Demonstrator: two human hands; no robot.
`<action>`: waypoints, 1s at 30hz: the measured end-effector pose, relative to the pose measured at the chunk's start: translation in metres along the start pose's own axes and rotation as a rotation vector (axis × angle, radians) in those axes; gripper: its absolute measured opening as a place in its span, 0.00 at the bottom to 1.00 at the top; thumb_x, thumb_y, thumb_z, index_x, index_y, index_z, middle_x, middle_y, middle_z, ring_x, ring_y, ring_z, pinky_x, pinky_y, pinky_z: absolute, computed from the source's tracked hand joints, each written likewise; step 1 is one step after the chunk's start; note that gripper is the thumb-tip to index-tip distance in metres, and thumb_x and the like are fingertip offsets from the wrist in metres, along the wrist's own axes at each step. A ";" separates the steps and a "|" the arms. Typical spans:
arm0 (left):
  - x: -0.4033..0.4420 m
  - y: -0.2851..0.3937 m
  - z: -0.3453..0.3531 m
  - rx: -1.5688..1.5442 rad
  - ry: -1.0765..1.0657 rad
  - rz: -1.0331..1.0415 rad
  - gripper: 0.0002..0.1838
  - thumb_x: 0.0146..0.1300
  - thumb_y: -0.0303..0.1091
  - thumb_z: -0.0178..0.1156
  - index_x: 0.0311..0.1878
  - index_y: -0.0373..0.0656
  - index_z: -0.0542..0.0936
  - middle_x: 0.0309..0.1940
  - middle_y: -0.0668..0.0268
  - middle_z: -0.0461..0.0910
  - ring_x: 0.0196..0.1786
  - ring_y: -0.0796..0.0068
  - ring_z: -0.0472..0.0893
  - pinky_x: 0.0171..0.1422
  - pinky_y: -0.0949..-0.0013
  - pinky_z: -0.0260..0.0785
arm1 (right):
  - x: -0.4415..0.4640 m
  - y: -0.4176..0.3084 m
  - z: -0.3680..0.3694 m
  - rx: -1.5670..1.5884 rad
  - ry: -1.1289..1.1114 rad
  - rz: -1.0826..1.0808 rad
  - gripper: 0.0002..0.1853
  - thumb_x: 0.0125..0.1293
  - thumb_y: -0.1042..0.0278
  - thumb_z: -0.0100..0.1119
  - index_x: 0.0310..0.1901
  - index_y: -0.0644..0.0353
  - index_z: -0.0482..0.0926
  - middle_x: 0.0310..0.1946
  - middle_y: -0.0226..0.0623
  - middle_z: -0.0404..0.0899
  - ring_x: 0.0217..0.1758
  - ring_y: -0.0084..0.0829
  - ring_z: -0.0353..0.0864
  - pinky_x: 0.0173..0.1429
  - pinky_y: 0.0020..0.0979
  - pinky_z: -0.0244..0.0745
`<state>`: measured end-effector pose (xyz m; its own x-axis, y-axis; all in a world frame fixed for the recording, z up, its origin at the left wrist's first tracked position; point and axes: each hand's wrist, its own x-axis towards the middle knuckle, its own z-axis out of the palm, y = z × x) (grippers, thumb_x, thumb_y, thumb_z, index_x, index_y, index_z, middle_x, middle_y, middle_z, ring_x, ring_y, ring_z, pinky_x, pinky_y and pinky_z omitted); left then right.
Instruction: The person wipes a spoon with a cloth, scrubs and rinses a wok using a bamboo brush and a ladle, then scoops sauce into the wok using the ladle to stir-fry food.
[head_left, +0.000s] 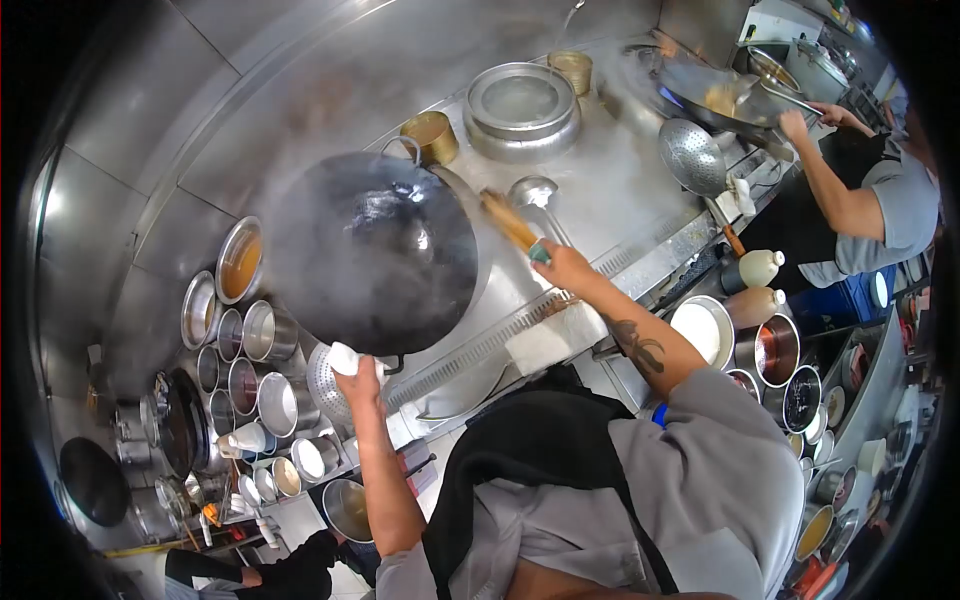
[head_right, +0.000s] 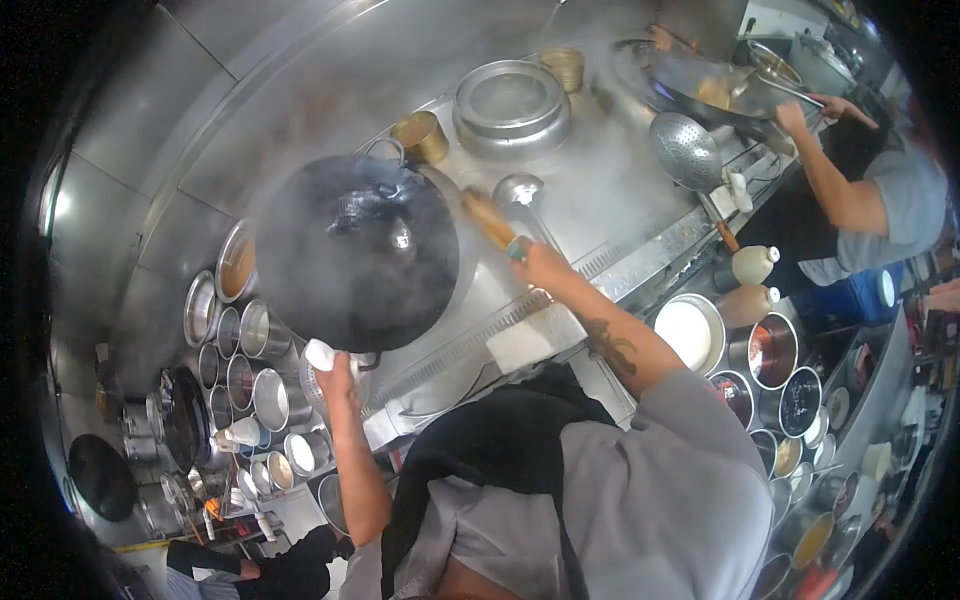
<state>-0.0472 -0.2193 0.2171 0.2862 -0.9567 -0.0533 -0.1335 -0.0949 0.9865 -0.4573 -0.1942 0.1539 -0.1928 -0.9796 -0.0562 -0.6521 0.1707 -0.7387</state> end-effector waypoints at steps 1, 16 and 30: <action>0.011 -0.024 -0.013 -0.040 -0.028 -0.081 0.24 0.50 0.24 0.56 0.53 0.37 0.69 0.37 0.64 0.76 0.36 0.72 0.77 0.39 0.68 0.72 | -0.004 -0.007 -0.008 0.069 0.006 0.061 0.19 0.60 0.55 0.56 0.47 0.59 0.72 0.32 0.54 0.80 0.37 0.54 0.80 0.41 0.48 0.74; 0.004 -0.066 0.023 -0.556 -0.089 -0.623 0.05 0.58 0.35 0.55 0.34 0.45 0.73 0.22 0.68 0.72 0.22 0.73 0.73 0.21 0.69 0.60 | -0.113 0.076 0.024 -0.521 0.092 0.246 0.16 0.58 0.69 0.52 0.46 0.68 0.70 0.43 0.62 0.75 0.44 0.58 0.77 0.49 0.50 0.73; 0.025 -0.089 0.054 -0.715 -0.199 -0.601 0.05 0.53 0.31 0.54 0.32 0.44 0.71 0.23 0.66 0.71 0.23 0.72 0.73 0.18 0.69 0.60 | -0.075 0.062 -0.012 0.380 0.324 0.243 0.09 0.54 0.70 0.58 0.33 0.66 0.72 0.18 0.37 0.72 0.18 0.26 0.74 0.22 0.34 0.70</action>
<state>-0.0794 -0.2494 0.1194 -0.0569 -0.8382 -0.5424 0.6135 -0.4580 0.6434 -0.4920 -0.1089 0.1207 -0.5594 -0.8240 -0.0899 -0.2620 0.2787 -0.9239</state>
